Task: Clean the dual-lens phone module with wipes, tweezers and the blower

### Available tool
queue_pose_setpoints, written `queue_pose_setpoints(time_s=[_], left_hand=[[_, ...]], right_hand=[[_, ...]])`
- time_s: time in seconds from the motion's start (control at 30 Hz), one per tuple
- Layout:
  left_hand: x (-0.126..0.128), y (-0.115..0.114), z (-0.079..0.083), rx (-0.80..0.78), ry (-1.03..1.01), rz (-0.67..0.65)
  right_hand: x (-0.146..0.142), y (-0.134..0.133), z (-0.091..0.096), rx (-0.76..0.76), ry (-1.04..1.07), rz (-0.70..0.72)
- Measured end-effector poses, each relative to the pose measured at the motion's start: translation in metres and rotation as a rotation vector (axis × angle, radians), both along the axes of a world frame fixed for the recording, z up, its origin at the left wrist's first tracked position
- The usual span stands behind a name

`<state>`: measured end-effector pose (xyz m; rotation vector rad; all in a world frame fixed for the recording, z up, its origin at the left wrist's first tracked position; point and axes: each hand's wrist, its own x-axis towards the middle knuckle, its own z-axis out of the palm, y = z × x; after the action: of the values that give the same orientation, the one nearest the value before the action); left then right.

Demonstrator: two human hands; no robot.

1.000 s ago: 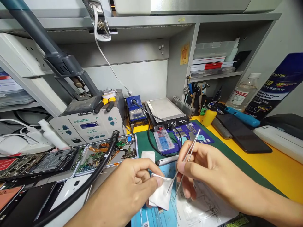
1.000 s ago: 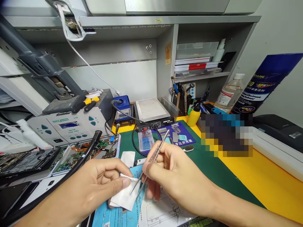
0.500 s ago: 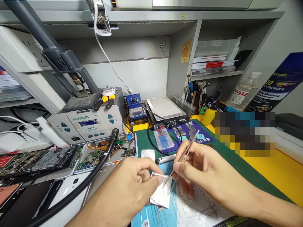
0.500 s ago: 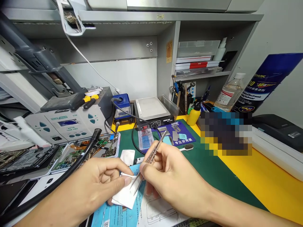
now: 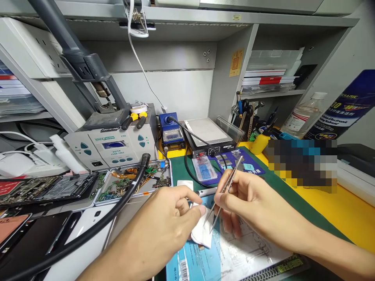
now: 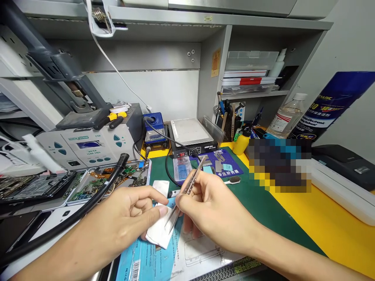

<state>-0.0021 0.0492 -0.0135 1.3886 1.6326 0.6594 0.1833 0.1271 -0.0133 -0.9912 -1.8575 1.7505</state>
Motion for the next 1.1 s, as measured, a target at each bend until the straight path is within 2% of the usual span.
queue_pose_setpoints(time_s=[0.13, 0.23, 0.3, 0.4, 0.47, 0.63, 0.83, 1.1], left_hand=[[-0.007, -0.003, 0.001, 0.042, -0.099, 0.005], [-0.015, -0.01, 0.006, 0.04, -0.093, -0.014], [-0.018, -0.016, 0.012, 0.013, -0.029, -0.096], [-0.018, -0.022, 0.02, -0.033, 0.18, -0.202], [-0.015, -0.023, 0.023, 0.002, 0.265, -0.238], [-0.009, -0.024, 0.022, 0.109, 0.327, -0.285], [-0.006, -0.026, 0.022, 0.168, 0.392, -0.269], [-0.01, -0.022, 0.012, 0.165, 0.328, -0.159]], right_hand=[[-0.002, 0.001, 0.001, -0.011, -0.008, 0.007], [-0.003, 0.001, 0.003, -0.015, -0.01, 0.004], [-0.003, 0.001, 0.004, -0.015, -0.007, 0.006], [-0.004, 0.002, 0.004, -0.017, -0.003, 0.016], [-0.004, 0.002, 0.004, -0.026, 0.006, 0.024], [-0.005, 0.004, 0.006, -0.075, 0.046, 0.043], [-0.006, 0.004, 0.007, -0.11, 0.099, 0.04], [-0.001, 0.012, 0.007, -0.211, 0.169, 0.071]])
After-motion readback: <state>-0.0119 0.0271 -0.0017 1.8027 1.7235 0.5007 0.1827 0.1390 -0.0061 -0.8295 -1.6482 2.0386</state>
